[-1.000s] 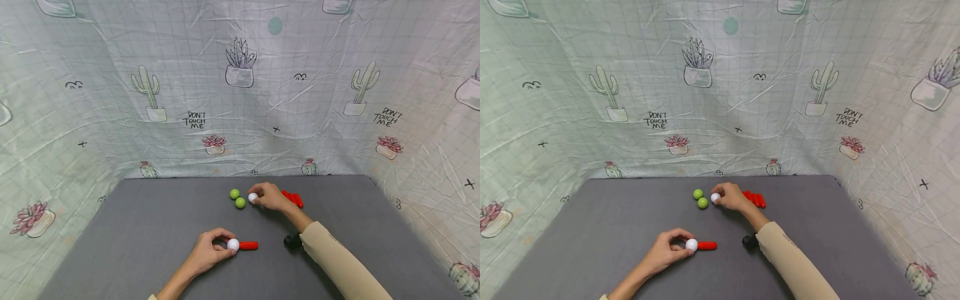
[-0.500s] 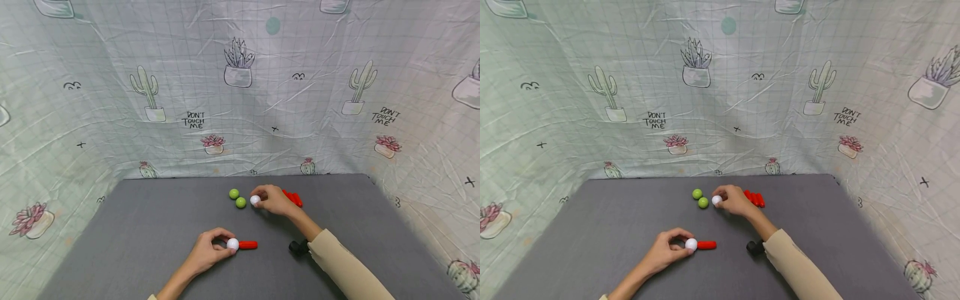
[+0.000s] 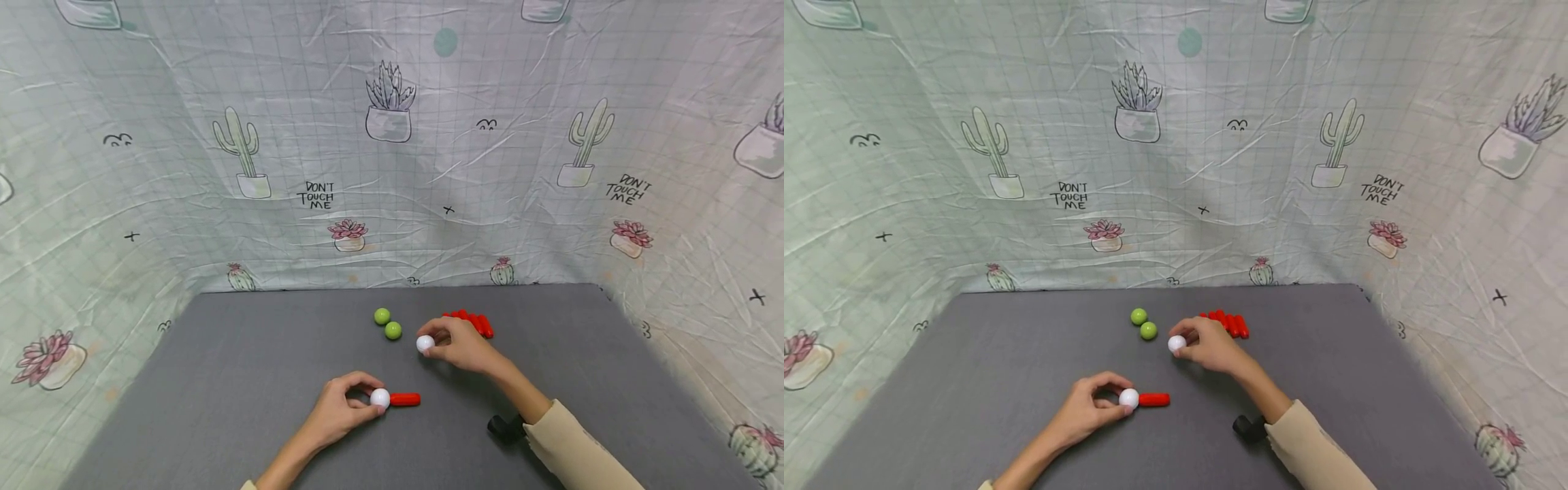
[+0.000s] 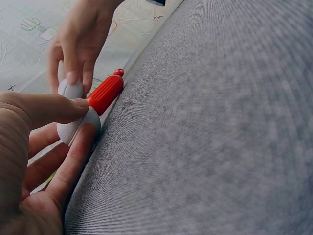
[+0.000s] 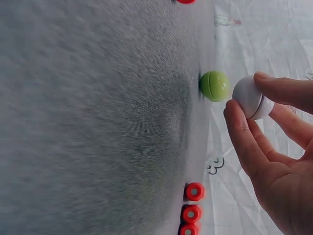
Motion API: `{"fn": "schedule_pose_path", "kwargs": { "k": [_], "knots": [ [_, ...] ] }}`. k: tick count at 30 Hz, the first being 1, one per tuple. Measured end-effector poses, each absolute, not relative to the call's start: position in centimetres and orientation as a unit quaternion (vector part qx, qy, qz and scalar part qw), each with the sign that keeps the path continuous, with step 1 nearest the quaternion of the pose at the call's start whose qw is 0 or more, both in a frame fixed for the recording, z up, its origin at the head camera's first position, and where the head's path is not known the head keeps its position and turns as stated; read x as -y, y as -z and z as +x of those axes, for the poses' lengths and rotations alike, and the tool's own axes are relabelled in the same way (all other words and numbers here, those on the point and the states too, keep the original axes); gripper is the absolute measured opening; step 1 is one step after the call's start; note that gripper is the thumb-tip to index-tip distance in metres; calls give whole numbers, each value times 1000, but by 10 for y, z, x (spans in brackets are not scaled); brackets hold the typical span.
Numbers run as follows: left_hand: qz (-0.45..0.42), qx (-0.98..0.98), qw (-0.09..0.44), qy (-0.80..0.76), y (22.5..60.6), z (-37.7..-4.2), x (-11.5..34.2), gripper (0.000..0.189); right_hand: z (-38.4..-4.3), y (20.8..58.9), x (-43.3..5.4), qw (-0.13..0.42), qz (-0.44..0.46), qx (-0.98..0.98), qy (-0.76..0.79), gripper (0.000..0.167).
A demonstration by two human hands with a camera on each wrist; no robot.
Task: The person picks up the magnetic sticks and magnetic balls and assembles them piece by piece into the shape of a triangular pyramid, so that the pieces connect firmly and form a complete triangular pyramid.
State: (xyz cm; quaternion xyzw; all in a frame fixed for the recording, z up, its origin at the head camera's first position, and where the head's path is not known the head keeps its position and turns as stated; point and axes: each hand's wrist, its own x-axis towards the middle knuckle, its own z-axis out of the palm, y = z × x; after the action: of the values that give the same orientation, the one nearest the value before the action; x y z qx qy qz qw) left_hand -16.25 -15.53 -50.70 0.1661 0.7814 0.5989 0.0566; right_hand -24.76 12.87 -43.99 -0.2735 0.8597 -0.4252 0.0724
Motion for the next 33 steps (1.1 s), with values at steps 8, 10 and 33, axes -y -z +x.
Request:
{"fn": "schedule_pose_path", "kwargs": {
  "k": [8, 10, 33],
  "knots": [
    [165, -784, 59, -595, 507, -163, 155, 35, -227, 443, -137, 92, -279, -853, 432, 30],
    [165, -783, 59, -597, 507, -163, 155, 36, -222, 445, -140, 98, -282, -850, 435, 31],
    [177, -784, 54, -592, 505, -164, 154, 36, -196, 456, -150, 160, -286, -826, 459, 28]
  ]
}}
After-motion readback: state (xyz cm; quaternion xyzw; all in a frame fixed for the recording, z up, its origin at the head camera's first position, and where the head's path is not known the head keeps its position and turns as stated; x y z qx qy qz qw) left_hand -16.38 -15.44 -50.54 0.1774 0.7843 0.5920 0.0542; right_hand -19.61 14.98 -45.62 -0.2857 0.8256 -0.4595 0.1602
